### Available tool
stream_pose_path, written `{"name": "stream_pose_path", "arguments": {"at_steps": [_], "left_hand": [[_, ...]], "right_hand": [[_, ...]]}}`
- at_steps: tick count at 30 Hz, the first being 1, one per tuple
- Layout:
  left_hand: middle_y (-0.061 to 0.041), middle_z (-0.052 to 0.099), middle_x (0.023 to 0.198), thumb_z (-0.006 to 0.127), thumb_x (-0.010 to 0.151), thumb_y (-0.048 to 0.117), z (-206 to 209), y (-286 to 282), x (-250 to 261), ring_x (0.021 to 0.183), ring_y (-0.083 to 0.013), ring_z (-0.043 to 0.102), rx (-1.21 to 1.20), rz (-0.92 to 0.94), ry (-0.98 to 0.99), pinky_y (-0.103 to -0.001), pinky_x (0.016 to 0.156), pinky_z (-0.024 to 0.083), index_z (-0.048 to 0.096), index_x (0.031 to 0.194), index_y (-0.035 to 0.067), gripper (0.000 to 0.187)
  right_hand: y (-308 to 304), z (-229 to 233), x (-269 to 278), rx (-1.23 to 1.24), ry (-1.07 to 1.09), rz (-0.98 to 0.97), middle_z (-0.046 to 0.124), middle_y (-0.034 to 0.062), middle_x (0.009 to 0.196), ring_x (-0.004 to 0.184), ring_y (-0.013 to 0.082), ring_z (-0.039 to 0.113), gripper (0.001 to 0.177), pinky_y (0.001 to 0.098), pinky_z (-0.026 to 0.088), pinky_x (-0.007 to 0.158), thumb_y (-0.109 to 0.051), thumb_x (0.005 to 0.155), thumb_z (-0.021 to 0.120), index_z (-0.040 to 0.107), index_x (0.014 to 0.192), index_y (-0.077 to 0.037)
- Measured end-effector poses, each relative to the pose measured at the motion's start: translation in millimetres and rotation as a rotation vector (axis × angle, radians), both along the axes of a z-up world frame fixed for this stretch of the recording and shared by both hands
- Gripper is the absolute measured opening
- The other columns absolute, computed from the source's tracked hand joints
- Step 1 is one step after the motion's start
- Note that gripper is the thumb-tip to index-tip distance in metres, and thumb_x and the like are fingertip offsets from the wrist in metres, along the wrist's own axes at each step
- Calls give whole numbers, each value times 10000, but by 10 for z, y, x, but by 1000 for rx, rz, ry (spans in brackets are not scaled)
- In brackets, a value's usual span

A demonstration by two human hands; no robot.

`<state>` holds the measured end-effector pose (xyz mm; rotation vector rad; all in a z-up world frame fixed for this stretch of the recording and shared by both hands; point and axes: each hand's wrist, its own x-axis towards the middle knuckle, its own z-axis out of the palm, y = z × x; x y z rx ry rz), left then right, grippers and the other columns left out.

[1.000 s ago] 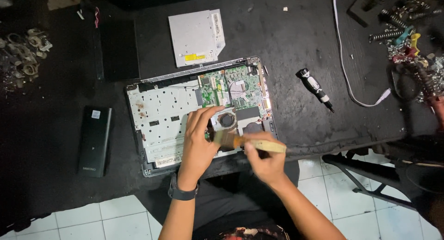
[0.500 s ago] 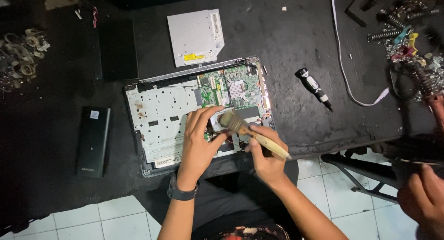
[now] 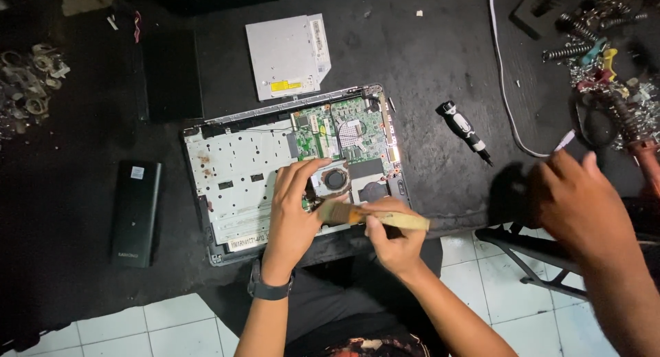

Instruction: Disassembling and cleaning the internal components of a laptop on a repair bench.

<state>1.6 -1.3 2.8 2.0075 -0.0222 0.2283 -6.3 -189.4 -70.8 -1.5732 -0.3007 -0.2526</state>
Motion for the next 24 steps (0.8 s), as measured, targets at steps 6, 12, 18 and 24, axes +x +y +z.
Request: {"name": "stream_pose_path", "arguments": {"at_steps": [6,12,18,24], "left_hand": [[-155,649,1152,717,832,-89,-22,-11,-8,1112,-388,572,8,21,53,-574,941,465,609,1326,70,530],[-119,644,1174,725,839,-54,-42,-4,-17,1138,-349,563,1,22,99,-537,951,465,604,1331,102,530],[-123,641,1166,717,811,-88,-11,-15,5,1128,-348,560,31,24,110,-537,940,465,611,1330,96,561],[-63,600,1265,753,865,113,-133,-19,-40,1166,-279,509,168,0,131,-437,930,470,610,1324,159,483]], "right_hand": [[61,132,53,13,41,-10,759,155,676,486,183,687,138,331,556,510,-5,883,705,759,995,56],[38,100,49,-2,44,-36,777,176,766,657,256,760,163,368,588,614,-58,877,732,780,995,43],[35,184,71,12,8,-52,780,161,763,658,225,743,182,360,597,635,-94,908,725,791,1007,42],[19,182,2,-60,-22,28,755,108,954,843,242,735,283,352,601,756,-251,998,664,726,1141,-15]]}}
